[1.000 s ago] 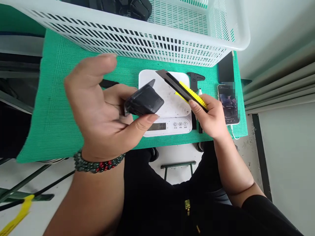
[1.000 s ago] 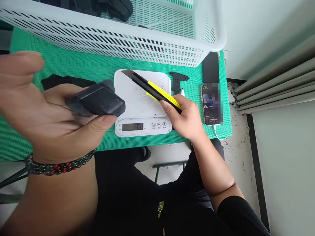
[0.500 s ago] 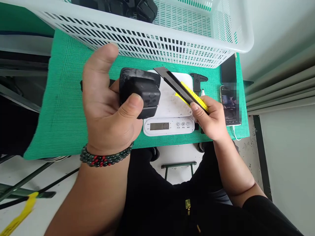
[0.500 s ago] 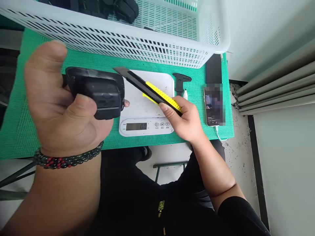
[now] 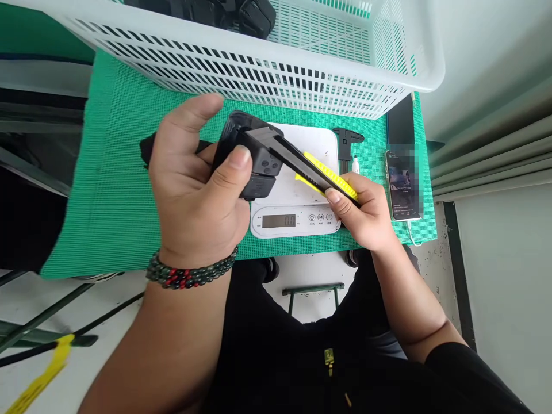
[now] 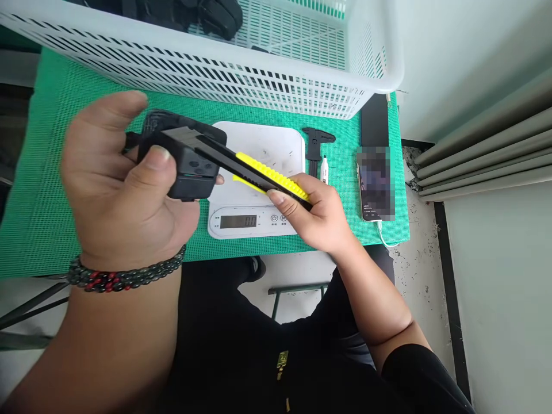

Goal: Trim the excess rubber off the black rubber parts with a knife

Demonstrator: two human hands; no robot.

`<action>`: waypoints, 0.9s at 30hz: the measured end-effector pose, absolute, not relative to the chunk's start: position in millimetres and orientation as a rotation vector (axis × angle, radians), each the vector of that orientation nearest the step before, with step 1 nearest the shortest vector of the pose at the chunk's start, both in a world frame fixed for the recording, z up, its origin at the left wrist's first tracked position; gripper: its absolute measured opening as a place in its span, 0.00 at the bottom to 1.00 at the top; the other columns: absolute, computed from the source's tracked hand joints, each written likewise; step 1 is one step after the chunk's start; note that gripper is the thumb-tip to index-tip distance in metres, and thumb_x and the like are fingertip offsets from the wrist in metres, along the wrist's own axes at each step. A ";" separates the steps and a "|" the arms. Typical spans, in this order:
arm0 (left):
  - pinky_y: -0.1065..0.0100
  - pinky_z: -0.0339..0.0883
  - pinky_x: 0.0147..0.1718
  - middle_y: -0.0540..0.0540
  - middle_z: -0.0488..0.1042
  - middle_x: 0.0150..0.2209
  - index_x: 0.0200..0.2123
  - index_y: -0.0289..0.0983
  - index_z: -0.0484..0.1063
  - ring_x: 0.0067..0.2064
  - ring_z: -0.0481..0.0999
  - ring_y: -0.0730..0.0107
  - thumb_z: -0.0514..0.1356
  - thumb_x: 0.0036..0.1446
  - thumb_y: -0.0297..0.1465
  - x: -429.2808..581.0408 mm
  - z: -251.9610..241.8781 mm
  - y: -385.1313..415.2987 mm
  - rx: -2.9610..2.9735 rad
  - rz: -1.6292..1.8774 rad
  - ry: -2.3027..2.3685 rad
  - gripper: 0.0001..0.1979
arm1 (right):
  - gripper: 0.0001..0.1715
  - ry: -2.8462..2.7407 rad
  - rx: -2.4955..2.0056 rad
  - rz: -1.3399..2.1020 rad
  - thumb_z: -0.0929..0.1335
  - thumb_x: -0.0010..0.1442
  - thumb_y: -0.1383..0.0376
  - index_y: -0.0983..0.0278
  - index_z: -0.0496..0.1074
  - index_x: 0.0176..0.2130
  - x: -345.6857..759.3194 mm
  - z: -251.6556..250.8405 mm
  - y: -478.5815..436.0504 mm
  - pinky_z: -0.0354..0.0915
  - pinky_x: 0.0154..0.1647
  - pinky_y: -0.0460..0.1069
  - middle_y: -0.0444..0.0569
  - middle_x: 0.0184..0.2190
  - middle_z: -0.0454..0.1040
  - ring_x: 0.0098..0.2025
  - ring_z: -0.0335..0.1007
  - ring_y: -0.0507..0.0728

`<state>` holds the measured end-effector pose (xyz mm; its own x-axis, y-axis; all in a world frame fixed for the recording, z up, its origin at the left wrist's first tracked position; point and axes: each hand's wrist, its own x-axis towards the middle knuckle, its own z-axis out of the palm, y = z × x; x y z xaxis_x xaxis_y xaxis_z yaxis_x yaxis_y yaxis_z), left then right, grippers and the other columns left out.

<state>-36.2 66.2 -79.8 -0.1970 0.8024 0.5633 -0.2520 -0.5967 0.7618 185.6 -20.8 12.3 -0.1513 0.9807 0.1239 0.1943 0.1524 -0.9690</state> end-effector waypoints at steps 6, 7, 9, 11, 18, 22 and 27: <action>0.28 0.72 0.56 0.56 0.63 0.31 0.60 0.43 0.68 0.47 0.81 0.55 0.76 0.39 0.62 -36.2 -78.5 60.0 1.405 1.855 0.667 0.50 | 0.33 -1.484 -1.209 1.128 0.71 0.63 0.36 0.59 0.65 0.29 185.8 9.2 -21.1 0.55 0.25 0.49 0.39 0.22 0.62 0.25 0.56 0.50; 0.28 0.72 0.57 0.56 0.64 0.31 0.61 0.43 0.68 0.47 0.81 0.54 0.76 0.39 0.61 -35.7 -77.4 59.2 1.406 1.852 0.678 0.50 | 0.32 -1.472 -1.211 1.136 0.72 0.62 0.36 0.59 0.66 0.29 185.9 8.2 -21.1 0.54 0.25 0.49 0.39 0.22 0.62 0.25 0.56 0.50; 0.29 0.73 0.57 0.55 0.65 0.32 0.60 0.44 0.69 0.49 0.81 0.52 0.78 0.37 0.61 -34.0 -75.8 59.3 1.435 1.870 0.634 0.51 | 0.32 -1.450 -1.210 1.147 0.72 0.62 0.37 0.59 0.66 0.30 186.0 6.4 -21.1 0.54 0.25 0.49 0.38 0.22 0.61 0.24 0.55 0.50; 0.33 0.75 0.56 0.54 0.67 0.34 0.59 0.43 0.70 0.51 0.81 0.51 0.78 0.36 0.61 -31.7 -74.0 60.4 1.456 1.891 0.567 0.51 | 0.31 -1.438 -1.200 1.148 0.73 0.62 0.38 0.59 0.66 0.30 185.9 5.1 -21.0 0.53 0.24 0.49 0.38 0.22 0.61 0.24 0.55 0.50; 0.36 0.78 0.56 0.50 0.73 0.42 0.59 0.44 0.76 0.51 0.83 0.53 0.76 0.48 0.58 -26.8 -60.6 53.8 1.452 1.844 0.530 0.40 | 0.30 -1.382 -1.197 1.155 0.74 0.61 0.38 0.60 0.68 0.30 185.3 3.5 -20.9 0.52 0.23 0.48 0.38 0.22 0.61 0.23 0.55 0.50; 0.37 0.78 0.59 0.45 0.76 0.52 0.64 0.49 0.72 0.61 0.79 0.41 0.78 0.42 0.57 -29.7 -53.0 43.5 1.468 1.664 0.526 0.47 | 0.30 -1.346 -1.195 1.156 0.73 0.63 0.40 0.60 0.67 0.29 186.0 4.0 -20.2 0.51 0.22 0.48 0.38 0.21 0.61 0.23 0.54 0.49; 0.37 0.77 0.61 0.45 0.66 0.64 0.68 0.54 0.63 0.67 0.75 0.41 0.77 0.42 0.60 -38.8 -55.8 44.4 1.671 1.576 0.646 0.53 | 0.30 -1.315 -1.207 1.167 0.73 0.64 0.41 0.59 0.65 0.27 187.9 3.7 -19.2 0.50 0.22 0.48 0.38 0.20 0.60 0.22 0.53 0.49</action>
<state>-38.8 44.4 -55.8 0.1193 0.7804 0.6139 -0.1257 -0.6014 0.7890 187.9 -19.2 3.7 -0.0418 0.9980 0.0473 0.0714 0.0502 -0.9962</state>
